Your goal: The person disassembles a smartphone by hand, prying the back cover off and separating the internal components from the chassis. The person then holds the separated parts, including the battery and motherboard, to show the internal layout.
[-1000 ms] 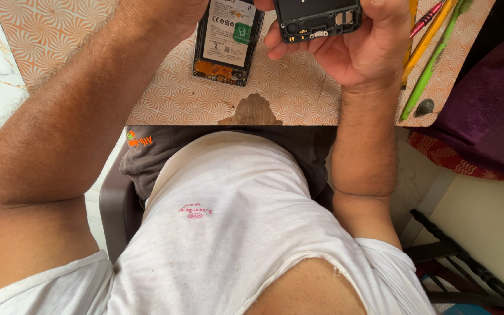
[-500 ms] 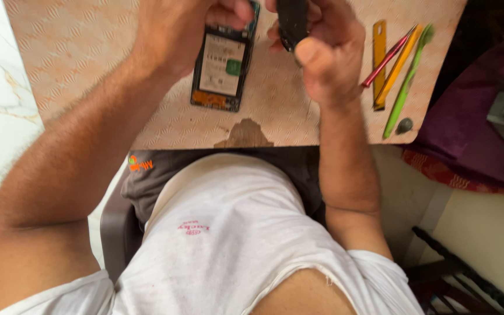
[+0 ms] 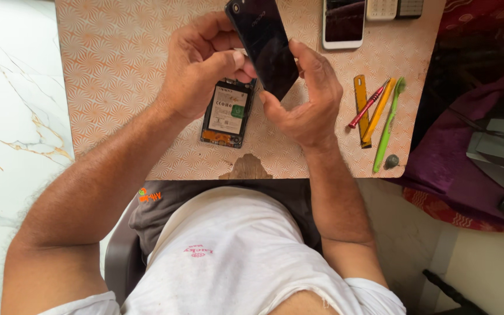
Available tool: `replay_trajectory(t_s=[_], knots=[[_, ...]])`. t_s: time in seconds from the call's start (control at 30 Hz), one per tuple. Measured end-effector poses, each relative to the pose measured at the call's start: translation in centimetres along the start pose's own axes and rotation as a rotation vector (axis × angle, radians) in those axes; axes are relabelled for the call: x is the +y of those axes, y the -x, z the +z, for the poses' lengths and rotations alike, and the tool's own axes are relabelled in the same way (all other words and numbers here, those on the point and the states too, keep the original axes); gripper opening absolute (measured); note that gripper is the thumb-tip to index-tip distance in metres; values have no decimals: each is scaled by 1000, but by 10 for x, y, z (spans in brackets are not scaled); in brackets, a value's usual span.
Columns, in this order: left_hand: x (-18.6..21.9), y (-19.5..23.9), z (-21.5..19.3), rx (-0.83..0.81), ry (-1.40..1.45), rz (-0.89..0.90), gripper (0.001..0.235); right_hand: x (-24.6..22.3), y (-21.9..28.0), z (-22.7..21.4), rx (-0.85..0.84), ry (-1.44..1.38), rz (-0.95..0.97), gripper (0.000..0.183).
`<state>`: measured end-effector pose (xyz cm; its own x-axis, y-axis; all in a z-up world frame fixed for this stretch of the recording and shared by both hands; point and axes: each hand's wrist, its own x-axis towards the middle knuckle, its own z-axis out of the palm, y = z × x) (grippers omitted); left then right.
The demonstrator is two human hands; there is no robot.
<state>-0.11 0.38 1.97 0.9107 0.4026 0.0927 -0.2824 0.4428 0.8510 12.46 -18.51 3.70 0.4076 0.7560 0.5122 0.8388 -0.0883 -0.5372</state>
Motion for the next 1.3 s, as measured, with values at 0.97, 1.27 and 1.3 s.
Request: replay_trajectory(t_s=[0.97,1.27,1.3], knots=[[-5,-3,2,104,-72,-36,27,-1,1,1,15,73,-7,84],[-4,-5,1,113,8,-54,23,4,1,1,11,-10,2,103],[-4,-5,1,112,7,-52,23,3,1,1,12,1,-10,105]])
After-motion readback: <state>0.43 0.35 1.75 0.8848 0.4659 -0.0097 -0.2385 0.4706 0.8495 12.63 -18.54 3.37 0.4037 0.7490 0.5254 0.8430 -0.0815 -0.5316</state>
